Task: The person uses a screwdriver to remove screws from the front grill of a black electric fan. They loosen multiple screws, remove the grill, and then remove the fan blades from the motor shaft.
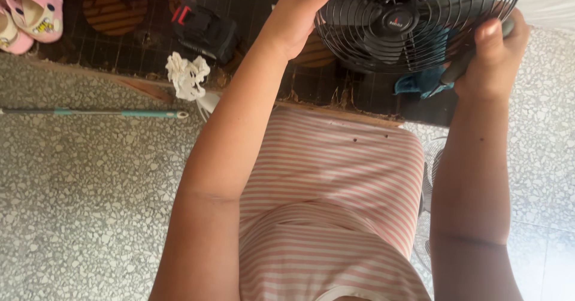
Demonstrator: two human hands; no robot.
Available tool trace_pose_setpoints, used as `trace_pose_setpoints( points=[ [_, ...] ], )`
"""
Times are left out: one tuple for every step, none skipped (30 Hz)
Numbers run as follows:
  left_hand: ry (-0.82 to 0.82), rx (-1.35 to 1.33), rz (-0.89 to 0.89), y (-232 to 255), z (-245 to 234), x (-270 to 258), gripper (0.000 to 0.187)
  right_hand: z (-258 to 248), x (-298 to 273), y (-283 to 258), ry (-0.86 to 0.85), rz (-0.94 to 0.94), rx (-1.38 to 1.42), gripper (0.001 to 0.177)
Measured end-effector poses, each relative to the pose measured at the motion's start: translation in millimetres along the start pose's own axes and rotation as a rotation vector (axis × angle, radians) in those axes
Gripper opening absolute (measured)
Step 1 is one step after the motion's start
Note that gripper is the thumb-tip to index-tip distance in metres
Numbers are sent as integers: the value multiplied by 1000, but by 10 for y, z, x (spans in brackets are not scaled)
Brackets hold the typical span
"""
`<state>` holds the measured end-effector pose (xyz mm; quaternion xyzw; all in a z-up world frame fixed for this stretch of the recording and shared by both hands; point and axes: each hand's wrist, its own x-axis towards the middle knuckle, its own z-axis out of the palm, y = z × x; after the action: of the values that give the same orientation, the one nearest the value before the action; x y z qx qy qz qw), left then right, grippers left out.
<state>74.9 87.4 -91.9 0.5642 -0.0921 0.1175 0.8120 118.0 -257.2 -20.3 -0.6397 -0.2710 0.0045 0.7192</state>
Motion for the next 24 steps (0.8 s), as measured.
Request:
trace_pose_setpoints(
  points=[
    [-32,-31,34,-30,7,-64,101,13,-73,-7,-6,16,-9,81],
    [-63,-60,68,-64,19,-129,103,45,-138,-3,-2,27,1,83],
    [-95,-88,107,-90,27,-166,105,77,-178,-3,0,33,10,85],
    [-94,-163,103,-123,43,-205,106,137,-215,27,13,34,38,86],
    [-94,-239,94,-172,71,-272,107,171,-257,47,30,39,66,87],
    [-93,-315,85,-217,92,-346,108,185,-283,61,21,37,56,89],
    [-69,-317,98,-256,108,-434,111,186,-309,74,14,36,46,91],
    [-45,-319,111,-281,119,-529,115,182,-353,86,9,37,46,93],
    [-23,-319,129,-286,124,-604,118,174,-368,100,2,33,46,95],
    [5,-295,117,-269,113,-693,118,168,-405,111,-3,31,56,98],
    [34,-269,111,-230,85,-758,118,160,-403,123,-13,23,66,100],
    [63,-242,105,-198,86,-800,118,145,-397,129,-9,19,65,98],
    [44,-272,84,-175,103,-831,117,139,-401,142,-7,19,68,97],
    [25,-302,62,-164,131,-832,117,138,-380,164,7,8,72,94],
    [12,-335,37,-172,172,-839,116,132,-374,180,17,4,75,92],
    [40,-345,17,-193,216,-804,114,132,-349,204,39,-11,79,89],
    [67,-355,-2,-217,251,-729,113,127,-296,220,44,-17,74,86],
    [94,-365,-20,-234,240,-673,112,125,-243,235,50,-24,69,83],
    [86,-407,-24,-256,206,-637,111,97,-164,230,46,-18,50,80],
    [77,-449,-27,-279,158,-611,110,87,-125,232,38,-13,34,79],
    [62,-488,-28,-300,100,-581,110,76,-66,226,34,-16,18,77],
    [28,-365,-6,-327,46,-586,107,72,-26,217,27,-19,5,77],
    [-12,-241,16,-361,-1,-595,105,66,-2,200,19,-23,5,77],
    [-50,-117,39,-414,-21,-597,104,65,21,184,11,-27,6,77]
  ],
)
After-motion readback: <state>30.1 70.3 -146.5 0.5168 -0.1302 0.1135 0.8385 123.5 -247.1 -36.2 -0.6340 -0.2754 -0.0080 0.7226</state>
